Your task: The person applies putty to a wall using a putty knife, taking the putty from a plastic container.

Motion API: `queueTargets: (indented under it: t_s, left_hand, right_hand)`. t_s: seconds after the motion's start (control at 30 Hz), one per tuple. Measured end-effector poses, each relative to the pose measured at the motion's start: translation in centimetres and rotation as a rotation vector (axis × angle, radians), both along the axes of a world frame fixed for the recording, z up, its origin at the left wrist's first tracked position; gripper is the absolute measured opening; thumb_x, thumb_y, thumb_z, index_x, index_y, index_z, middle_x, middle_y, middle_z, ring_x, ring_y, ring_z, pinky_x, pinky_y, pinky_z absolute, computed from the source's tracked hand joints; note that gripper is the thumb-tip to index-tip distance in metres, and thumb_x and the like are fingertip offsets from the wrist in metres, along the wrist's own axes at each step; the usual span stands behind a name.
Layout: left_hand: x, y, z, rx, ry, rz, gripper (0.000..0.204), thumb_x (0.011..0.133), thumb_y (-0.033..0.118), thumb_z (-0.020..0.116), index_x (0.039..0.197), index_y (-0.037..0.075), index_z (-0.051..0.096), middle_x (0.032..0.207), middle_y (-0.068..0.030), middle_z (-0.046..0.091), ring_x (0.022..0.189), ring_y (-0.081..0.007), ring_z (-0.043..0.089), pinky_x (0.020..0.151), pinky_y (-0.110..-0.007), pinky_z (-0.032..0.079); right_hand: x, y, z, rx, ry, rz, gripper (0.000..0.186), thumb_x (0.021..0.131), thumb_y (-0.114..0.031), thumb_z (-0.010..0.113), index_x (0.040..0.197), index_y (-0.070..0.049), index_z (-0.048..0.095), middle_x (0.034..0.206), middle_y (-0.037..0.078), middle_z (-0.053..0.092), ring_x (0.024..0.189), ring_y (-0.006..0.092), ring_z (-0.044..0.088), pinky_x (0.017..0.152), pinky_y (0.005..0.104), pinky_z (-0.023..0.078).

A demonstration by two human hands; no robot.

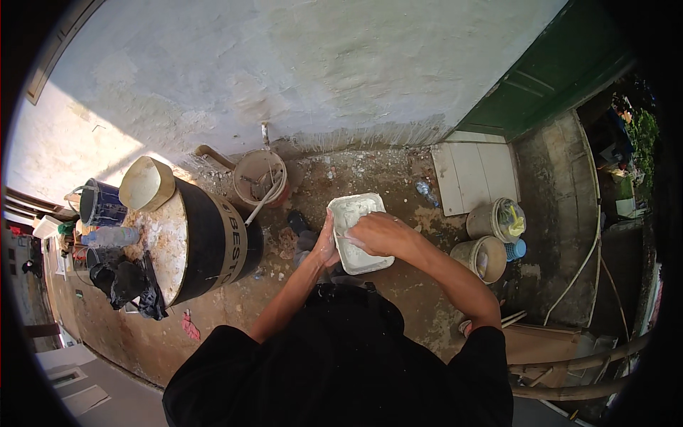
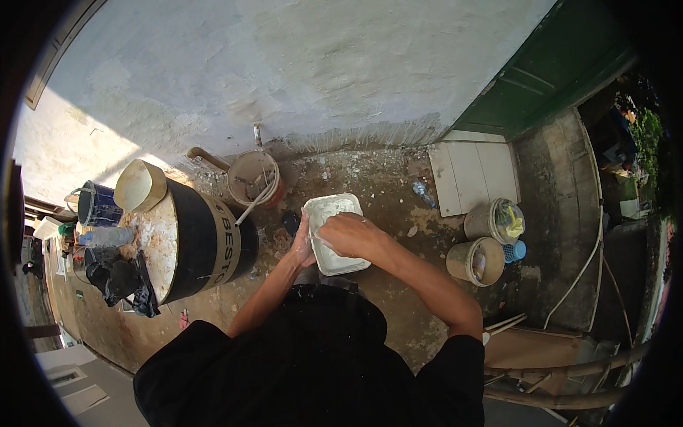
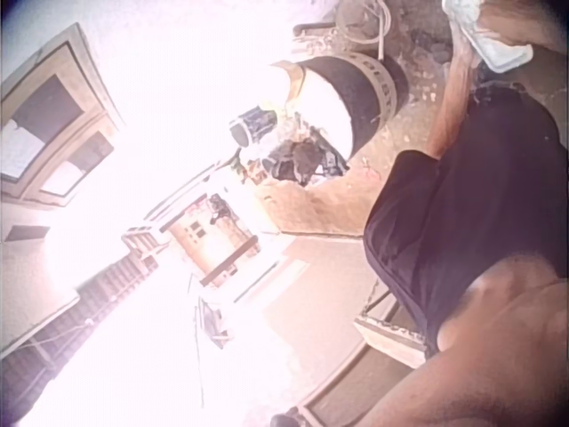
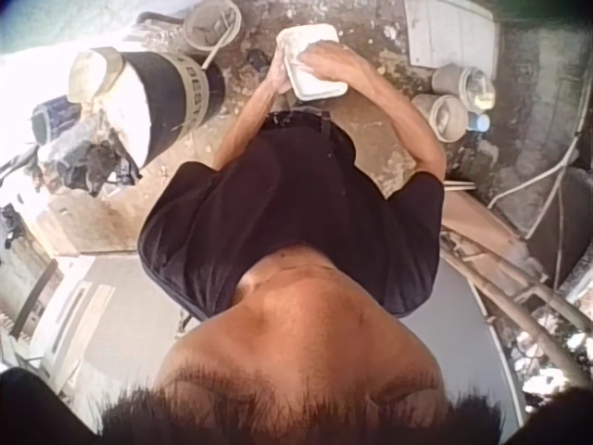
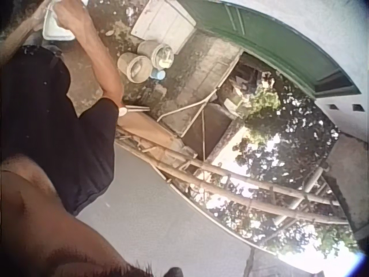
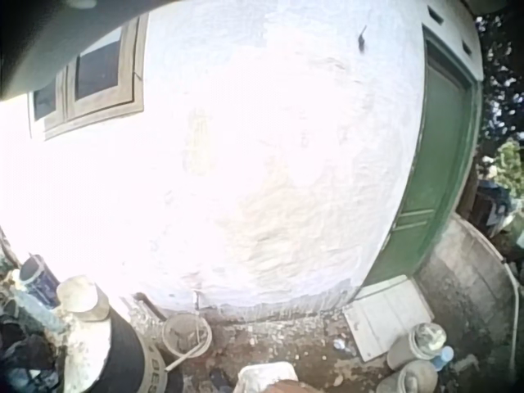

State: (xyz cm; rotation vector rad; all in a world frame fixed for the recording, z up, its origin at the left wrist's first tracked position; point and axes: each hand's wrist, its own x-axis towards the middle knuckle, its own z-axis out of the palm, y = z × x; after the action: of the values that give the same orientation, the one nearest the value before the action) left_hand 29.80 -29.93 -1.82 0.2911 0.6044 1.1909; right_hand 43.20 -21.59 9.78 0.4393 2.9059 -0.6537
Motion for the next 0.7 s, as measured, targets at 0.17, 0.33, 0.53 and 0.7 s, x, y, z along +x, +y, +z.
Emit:
queueTargets:
  t_s: [0.17, 0.33, 0.53, 0.7]
  left_hand:
    - [0.1, 0.2, 0.0, 0.024, -0.01, -0.017, 0.085, 0.088, 0.073, 0.027, 0.146, 0.011, 0.031, 0.143, -0.0138, 0.042, 0.129, -0.0303, 0.045, 0.108, -0.048, 0.037]
    - [0.8, 0.1, -0.9, -0.001, 0.019, -0.03, 0.084, 0.089, 0.072, 0.027, 0.146, 0.011, 0.03, 0.143, -0.0128, 0.042, 0.129, -0.0291, 0.045, 0.108, -0.047, 0.037]
    - [0.6, 0.0, 0.0, 0.016, -0.028, -0.038, 0.083, 0.089, 0.072, 0.028, 0.144, 0.011, 0.032, 0.14, -0.0129, 0.045, 0.126, -0.0299, 0.048, 0.105, -0.047, 0.04]
    - [0.4, 0.3, -0.3, -0.004, -0.036, -0.018, 0.087, 0.087, 0.075, 0.028, 0.143, 0.01, 0.034, 0.139, -0.0157, 0.046, 0.125, -0.0315, 0.049, 0.105, -0.049, 0.041]
  right_hand:
    - [0.9, 2.3, 2.0, -0.121, 0.082, -0.191, 0.023, 0.084, -0.018, 0.06, 0.076, 0.004, 0.064, 0.073, 0.026, 0.061, 0.074, 0.0431, 0.062, 0.065, 0.0491, 0.049]
    - [0.2, 3.8, 2.4, -0.136, 0.078, -0.348, 0.028, 0.086, -0.022, 0.058, 0.081, 0.004, 0.065, 0.079, 0.029, 0.061, 0.078, 0.0449, 0.06, 0.069, 0.0493, 0.048]
    - [-0.3, 3.8, 1.4, -0.2, 0.028, -0.227, 0.025, 0.085, -0.021, 0.059, 0.08, 0.003, 0.063, 0.077, 0.027, 0.061, 0.076, 0.045, 0.059, 0.068, 0.0498, 0.046]
    - [-0.1, 2.5, 0.4, -0.194, 0.13, -0.1, 0.025, 0.086, -0.022, 0.059, 0.076, 0.002, 0.059, 0.072, 0.024, 0.06, 0.071, 0.0442, 0.058, 0.064, 0.0495, 0.044]
